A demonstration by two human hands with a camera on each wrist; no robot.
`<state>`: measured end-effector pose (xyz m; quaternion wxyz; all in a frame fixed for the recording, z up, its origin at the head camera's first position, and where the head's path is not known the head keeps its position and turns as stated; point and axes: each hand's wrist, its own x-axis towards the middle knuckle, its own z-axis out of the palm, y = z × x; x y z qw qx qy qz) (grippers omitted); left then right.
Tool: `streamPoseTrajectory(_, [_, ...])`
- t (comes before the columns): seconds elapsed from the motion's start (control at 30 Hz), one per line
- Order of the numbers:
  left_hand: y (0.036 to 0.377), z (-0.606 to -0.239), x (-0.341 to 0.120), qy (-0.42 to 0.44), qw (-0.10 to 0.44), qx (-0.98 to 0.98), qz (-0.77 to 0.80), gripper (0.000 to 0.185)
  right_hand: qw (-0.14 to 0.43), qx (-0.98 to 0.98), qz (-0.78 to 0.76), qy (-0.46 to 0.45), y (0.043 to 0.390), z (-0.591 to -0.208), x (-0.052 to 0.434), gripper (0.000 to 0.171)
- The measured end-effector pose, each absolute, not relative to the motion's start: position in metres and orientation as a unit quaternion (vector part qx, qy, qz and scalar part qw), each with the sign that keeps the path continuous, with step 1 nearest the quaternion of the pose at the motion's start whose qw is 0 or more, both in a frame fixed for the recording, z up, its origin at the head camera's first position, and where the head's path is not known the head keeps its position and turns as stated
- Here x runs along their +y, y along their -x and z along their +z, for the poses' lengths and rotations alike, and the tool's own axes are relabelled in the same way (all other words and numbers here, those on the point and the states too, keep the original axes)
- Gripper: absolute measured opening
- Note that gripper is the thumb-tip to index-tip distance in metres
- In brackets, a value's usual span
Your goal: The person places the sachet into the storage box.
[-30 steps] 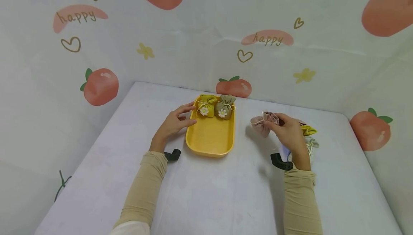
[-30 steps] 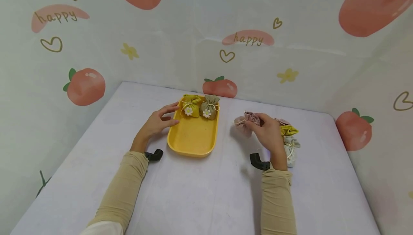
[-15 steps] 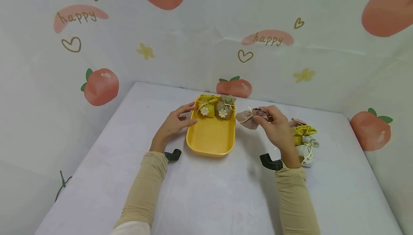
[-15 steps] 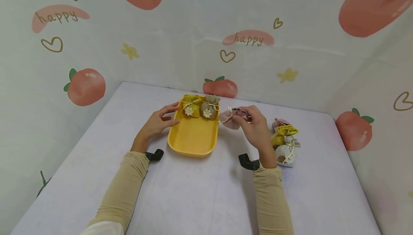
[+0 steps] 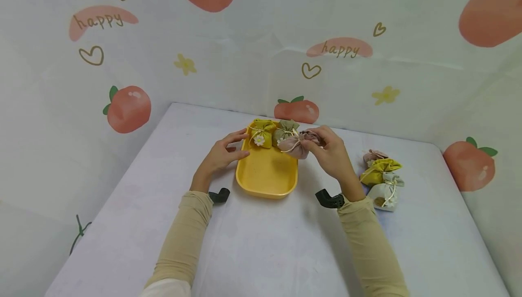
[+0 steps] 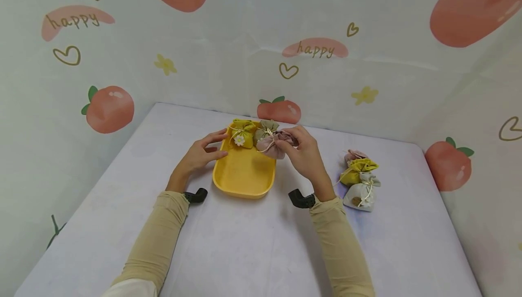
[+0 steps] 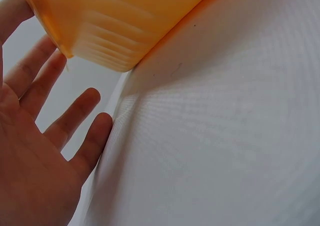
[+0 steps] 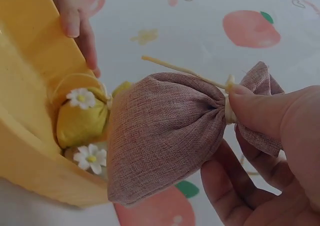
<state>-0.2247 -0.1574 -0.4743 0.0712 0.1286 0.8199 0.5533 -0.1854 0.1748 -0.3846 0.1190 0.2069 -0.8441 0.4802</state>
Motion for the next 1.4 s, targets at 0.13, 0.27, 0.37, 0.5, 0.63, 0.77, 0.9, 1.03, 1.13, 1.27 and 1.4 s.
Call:
streamPoseTrajectory(0.13, [0.226,-0.475,-0.158,-0.129,0.071,0.821,0.552,0.056,0.095,-0.840,0.493,-0.206,0.192,-0.385,0.165,0.025])
streamPoseTrajectory(0.27, [0.226,-0.475,-0.158,-0.133,0.069,0.820,0.553,0.056,0.070,-0.834,0.506,-0.207,0.197,-0.389,0.157,0.025])
streamPoseTrajectory(0.37, [0.226,-0.475,-0.158,-0.132,0.069,0.820,0.553,0.056,0.046,-0.838,0.502,-0.207,0.202,-0.394,0.154,0.025])
streamPoseTrajectory(0.5, [0.226,-0.475,-0.158,-0.131,0.070,0.820,0.552,0.056,0.019,-0.857,0.476,-0.199,0.207,-0.400,0.151,0.028])
streamPoseTrajectory(0.63, [0.226,-0.475,-0.156,-0.133,0.069,0.820,0.553,0.056,0.011,-0.873,0.450,-0.190,0.211,-0.404,0.150,0.028])
streamPoseTrajectory(0.77, [0.227,-0.474,-0.155,-0.138,0.068,0.820,0.551,0.057,0.004,-0.886,0.425,-0.184,0.214,-0.412,0.150,0.027])
streamPoseTrajectory(0.9, [0.226,-0.473,-0.154,-0.137,0.072,0.819,0.553,0.059,-0.002,-0.899,0.400,-0.179,0.217,-0.419,0.149,0.027])
streamPoseTrajectory(1.03, [0.224,-0.468,-0.155,-0.129,0.083,0.821,0.550,0.061,0.017,-0.908,0.385,-0.162,0.220,-0.425,0.144,0.028])
streamPoseTrajectory(1.13, [0.225,-0.468,-0.155,-0.124,0.088,0.822,0.549,0.061,0.018,-0.915,0.377,-0.141,0.222,-0.426,0.141,0.033])
streamPoseTrajectory(1.27, [0.225,-0.473,-0.157,-0.123,0.085,0.819,0.554,0.059,-0.002,-0.917,0.378,-0.123,0.222,-0.425,0.141,0.037])
streamPoseTrajectory(1.4, [0.225,-0.474,-0.157,-0.124,0.080,0.819,0.555,0.058,-0.014,-0.916,0.384,-0.118,0.223,-0.425,0.143,0.039])
